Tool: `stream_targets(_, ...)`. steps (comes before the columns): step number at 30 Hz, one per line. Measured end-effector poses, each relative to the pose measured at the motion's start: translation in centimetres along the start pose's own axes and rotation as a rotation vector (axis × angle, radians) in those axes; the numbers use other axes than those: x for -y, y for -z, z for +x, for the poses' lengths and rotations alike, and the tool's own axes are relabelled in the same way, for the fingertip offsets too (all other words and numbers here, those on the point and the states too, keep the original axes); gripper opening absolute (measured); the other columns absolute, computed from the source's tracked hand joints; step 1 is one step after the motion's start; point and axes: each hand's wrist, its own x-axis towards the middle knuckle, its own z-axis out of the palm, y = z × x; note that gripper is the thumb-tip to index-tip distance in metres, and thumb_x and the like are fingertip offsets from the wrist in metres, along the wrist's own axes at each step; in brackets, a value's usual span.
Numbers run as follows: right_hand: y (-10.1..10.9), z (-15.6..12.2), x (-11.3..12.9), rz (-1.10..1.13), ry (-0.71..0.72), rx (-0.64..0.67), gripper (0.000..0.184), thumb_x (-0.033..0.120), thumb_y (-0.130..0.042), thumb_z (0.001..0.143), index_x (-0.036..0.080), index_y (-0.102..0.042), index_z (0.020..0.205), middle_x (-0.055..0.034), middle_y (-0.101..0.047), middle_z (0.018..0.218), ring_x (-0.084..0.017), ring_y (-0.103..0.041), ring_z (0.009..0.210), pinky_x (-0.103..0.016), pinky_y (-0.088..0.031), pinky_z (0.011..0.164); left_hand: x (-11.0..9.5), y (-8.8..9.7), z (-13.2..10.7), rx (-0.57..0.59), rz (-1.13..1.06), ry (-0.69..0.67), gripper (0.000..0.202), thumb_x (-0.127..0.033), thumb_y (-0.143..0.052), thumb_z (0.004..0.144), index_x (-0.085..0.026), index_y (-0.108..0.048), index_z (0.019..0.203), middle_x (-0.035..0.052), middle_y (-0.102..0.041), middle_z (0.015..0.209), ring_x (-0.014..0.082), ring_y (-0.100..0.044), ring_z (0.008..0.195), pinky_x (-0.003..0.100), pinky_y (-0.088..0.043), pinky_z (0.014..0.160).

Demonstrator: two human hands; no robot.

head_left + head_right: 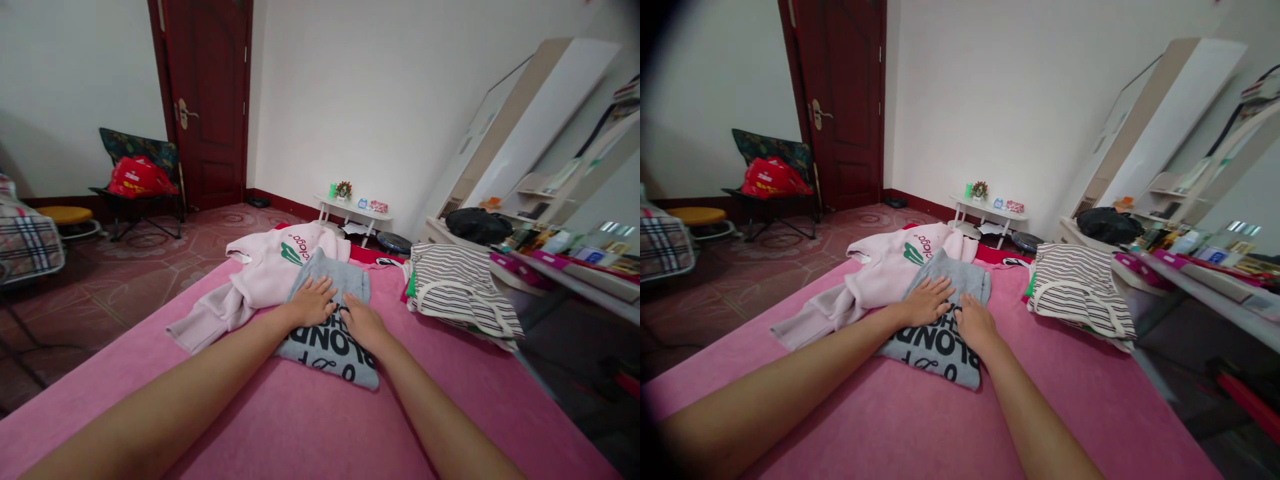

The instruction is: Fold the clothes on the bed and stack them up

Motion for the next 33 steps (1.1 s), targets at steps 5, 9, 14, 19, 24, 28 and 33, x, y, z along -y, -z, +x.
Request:
stream_targets(5, 3.7, -4.7, 5.1, 0.05, 0.138, 0.094, 0.036, 0.037, -0.047, 0.088, 0.02, -0.063, 0.116, -0.0105, -0.064, 0.119, -0.026, -0.06, 0.109, -0.037, -0.045, 0.09, 1.3, 1.2, -1.1, 0.106, -0.286, -0.148, 0.048, -0.028, -0.041, 0.092, -0.017, -0.043, 0.138, 0.0125, -0.023, 0.151, 0.0273, -0.018, 0.141, 0.055, -0.012, 0.112)
stream_targets(9, 4.0, -7.1, 8.9, -0.086, 0.144, 0.112, 0.074, 0.055, -0.07, 0.067, 0.016, -0.054, 0.128, -0.0186, -0.053, 0.13, -0.035, -0.053, 0.115, -0.044, -0.044, 0.091, 2.7, 1.8, -2.3, 0.107, -0.745, -0.221, 0.04, -0.018, -0.05, 0.084, -0.021, -0.062, 0.121, 0.0066, -0.041, 0.144, 0.0237, -0.032, 0.136, 0.045, -0.021, 0.113)
stream_targets(14, 2.7, -7.2, 10.5, -0.256, 0.14, 0.025, 0.046, 0.043, -0.062, 0.079, 0.017, -0.057, 0.118, -0.016, -0.063, 0.108, -0.031, -0.062, 0.095, -0.041, -0.05, 0.078, 3.4, 1.4, -3.2, 0.012, -1.178, -0.059, 0.032, -0.026, -0.058, 0.08, -0.014, -0.07, 0.107, 0.0083, -0.069, 0.113, 0.0224, -0.062, 0.107, 0.037, -0.043, 0.099)
stream_targets(19, 1.5, -7.1, 11.1, -0.354, 0.059, -0.019, 0.029, 0.019, -0.054, 0.081, 0.016, -0.057, 0.109, -0.0164, -0.064, 0.106, -0.027, -0.065, 0.087, -0.033, -0.051, 0.065, 3.0, 0.5, -2.7, -0.163, -1.188, 0.014, 0.031, -0.03, -0.06, 0.079, -0.011, -0.069, 0.102, 0.0095, -0.072, 0.1, 0.0208, -0.065, 0.094, 0.033, -0.048, 0.088)
stream_targets(24, 3.5, -8.1, 9.3, -0.109, 0.097, -0.078, 0.029, 0.017, -0.052, 0.08, 0.019, -0.061, 0.108, -0.0087, -0.071, 0.092, -0.023, -0.067, 0.08, -0.031, -0.049, 0.071, 2.3, 1.2, -2.8, -0.305, -1.13, 0.031, 0.034, -0.041, -0.06, 0.08, -0.011, -0.069, 0.094, 0.0088, -0.072, 0.089, 0.0207, -0.064, 0.083, 0.031, -0.048, 0.079)
stream_targets(28, 8.5, -10.7, 7.9, 0.404, 0.068, -0.227, 0.03, 0.018, -0.049, 0.077, 0.02, -0.066, 0.102, -0.0021, -0.072, 0.088, -0.017, -0.065, 0.076, -0.025, -0.048, 0.07, 0.7, 3.2, -3.5, -0.306, -1.129, -0.011, 0.047, -0.053, -0.051, 0.084, -0.011, -0.07, 0.084, 0.0077, -0.07, 0.084, 0.0211, -0.062, 0.08, 0.03, -0.047, 0.076)
stream_targets(33, 15.7, -14.4, 5.8, 0.769, -0.198, -0.395, 0.017, 0.03, -0.06, 0.073, 0.016, -0.068, 0.079, -0.0013, -0.068, 0.066, -0.019, -0.061, 0.059, -0.027, -0.047, 0.054, -2.5, 7.0, -4.6, -0.15, -1.095, -0.164, 0.061, -0.063, -0.037, 0.088, -0.011, -0.063, 0.07, 0.0034, -0.062, 0.068, 0.0168, -0.055, 0.066, 0.027, -0.044, 0.064)
